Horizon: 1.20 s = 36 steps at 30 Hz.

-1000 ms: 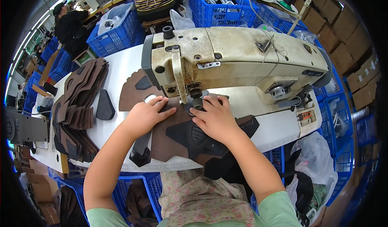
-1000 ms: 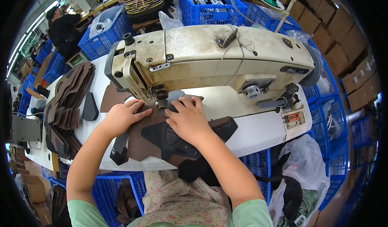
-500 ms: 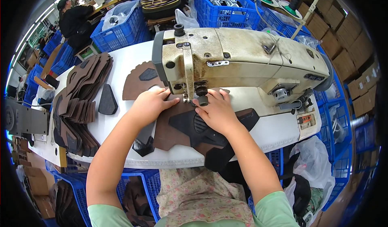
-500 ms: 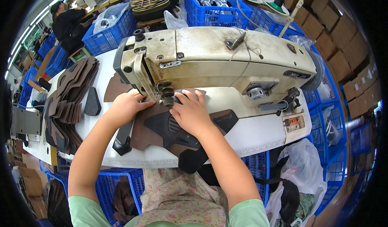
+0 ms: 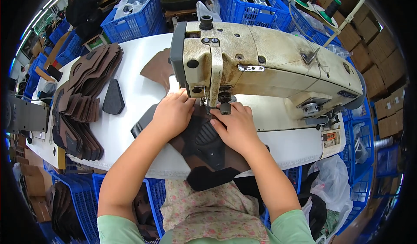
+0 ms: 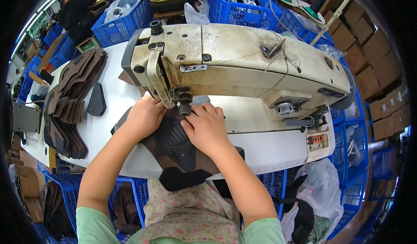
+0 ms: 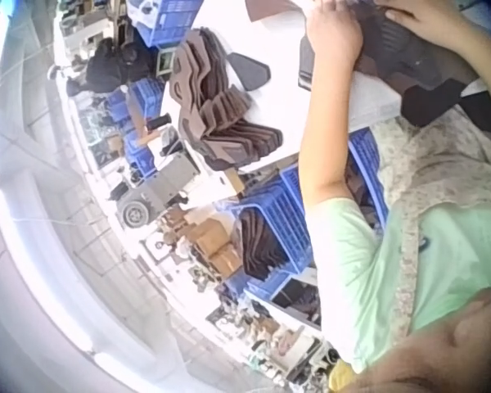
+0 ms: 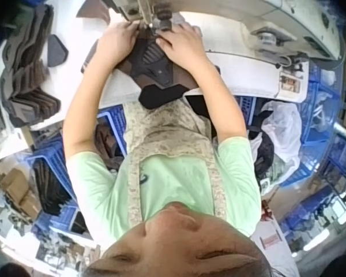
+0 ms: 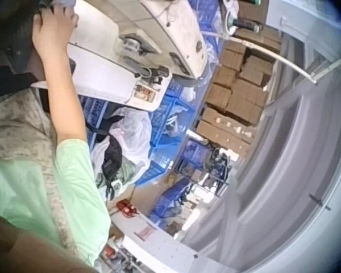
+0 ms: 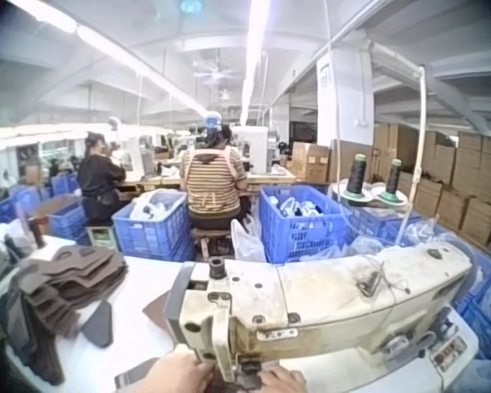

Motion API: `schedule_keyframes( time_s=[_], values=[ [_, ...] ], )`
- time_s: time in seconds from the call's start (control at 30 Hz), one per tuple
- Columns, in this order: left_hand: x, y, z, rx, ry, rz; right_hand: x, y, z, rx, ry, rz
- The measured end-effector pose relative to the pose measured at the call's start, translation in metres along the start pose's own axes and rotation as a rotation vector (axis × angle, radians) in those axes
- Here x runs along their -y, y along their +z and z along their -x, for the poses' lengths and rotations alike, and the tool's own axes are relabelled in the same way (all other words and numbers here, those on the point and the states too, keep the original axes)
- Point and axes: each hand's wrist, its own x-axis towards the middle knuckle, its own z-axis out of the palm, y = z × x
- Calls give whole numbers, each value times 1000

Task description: Sewing leather or fabric components together using an industrial sewing machine to create shoe uppers.

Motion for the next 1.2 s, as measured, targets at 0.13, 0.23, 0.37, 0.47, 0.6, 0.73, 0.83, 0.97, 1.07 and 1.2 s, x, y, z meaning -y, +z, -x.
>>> schedule_keyframes(
  time_s=[0.13,0.23,0.37,0.47,0.6,0.73,0.83,0.97,1.07,1.2],
  values=[
    [4,3,1,-22,-20,83,5,-10,0,132,46,-84],
    [1,8,3,-80,0,66,5,-10,1,138,19,-142],
    [-2,12,1,-80,-8,10,3,-8,4,109,-26,-148],
    [-3,13,2,-107,-5,21,2,-6,6,93,-52,-116],
    [0,13,0,-134,5,33,5,-7,5,113,-35,-115],
    [4,16,-3,-111,2,19,4,-5,5,108,-25,-142],
    [3,10,-7,-55,-33,31,0,-1,3,103,-32,-149],
    [8,13,-15,-39,-43,47,-7,9,3,-7,-93,-113],
    [14,15,-19,-112,-34,132,-7,12,0,-27,-91,-105],
    [18,22,-25,-232,7,131,-9,16,-1,-40,-74,-106]
  ],
)
